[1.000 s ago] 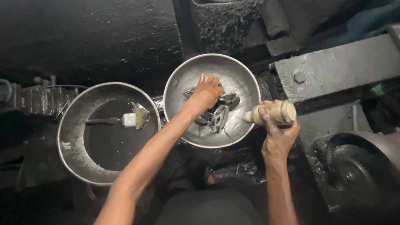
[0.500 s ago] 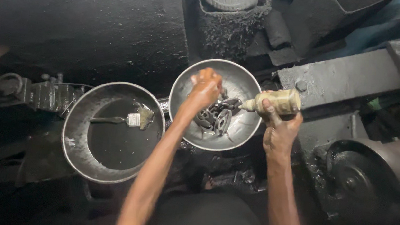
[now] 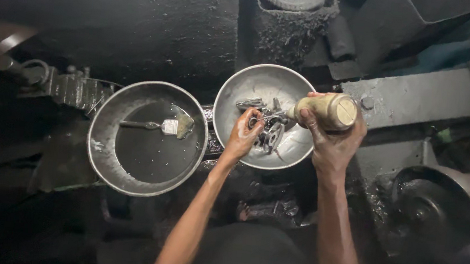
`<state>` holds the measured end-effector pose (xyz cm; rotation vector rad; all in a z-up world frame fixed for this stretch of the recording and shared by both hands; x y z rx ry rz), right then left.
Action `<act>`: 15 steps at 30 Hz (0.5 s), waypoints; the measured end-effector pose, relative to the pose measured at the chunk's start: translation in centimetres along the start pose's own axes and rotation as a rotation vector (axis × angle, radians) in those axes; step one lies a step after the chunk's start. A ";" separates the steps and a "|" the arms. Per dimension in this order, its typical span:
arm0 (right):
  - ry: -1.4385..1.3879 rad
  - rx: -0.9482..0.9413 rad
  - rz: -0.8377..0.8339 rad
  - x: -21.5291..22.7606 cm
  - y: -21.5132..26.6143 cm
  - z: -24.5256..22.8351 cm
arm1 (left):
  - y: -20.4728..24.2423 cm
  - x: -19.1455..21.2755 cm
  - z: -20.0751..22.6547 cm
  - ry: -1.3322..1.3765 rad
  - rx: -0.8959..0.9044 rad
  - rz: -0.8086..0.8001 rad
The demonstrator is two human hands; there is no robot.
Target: The person scrubs small metal parts with a brush and applies a liquid from a bottle while rinsing them in two metal bowls. The person handles the parts one at a time, scrubbing and rinsing them repeatedly.
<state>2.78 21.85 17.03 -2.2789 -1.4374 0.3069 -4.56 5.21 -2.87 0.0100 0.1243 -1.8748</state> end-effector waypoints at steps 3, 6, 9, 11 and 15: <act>0.052 0.004 -0.010 -0.2 0.3 -0.5 | 0.4 -0.2 0.3 0.008 -0.057 0.012; 0.115 -0.002 -0.015 0.1 0.6 -0.8 | 0.5 -0.6 0.5 0.047 -0.012 0.027; 0.133 0.024 0.013 0.3 0.7 -1.1 | 0.5 -0.9 1.0 0.073 -0.019 0.014; 0.162 0.045 -0.011 0.3 0.9 -1.2 | 0.8 -0.8 1.0 0.058 -0.013 0.022; 0.198 0.030 -0.006 0.6 1.2 -1.3 | 0.8 -0.8 0.2 0.121 0.004 -0.037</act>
Point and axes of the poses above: each hand's wrist, its own y-axis away from the middle knuckle, its own x-axis out of the back of the hand, z = x × y, the point moved 3 cm from there along -y, towards the middle knuckle, and after that the axes turned 1 degree about y, right-handed, at the moved point
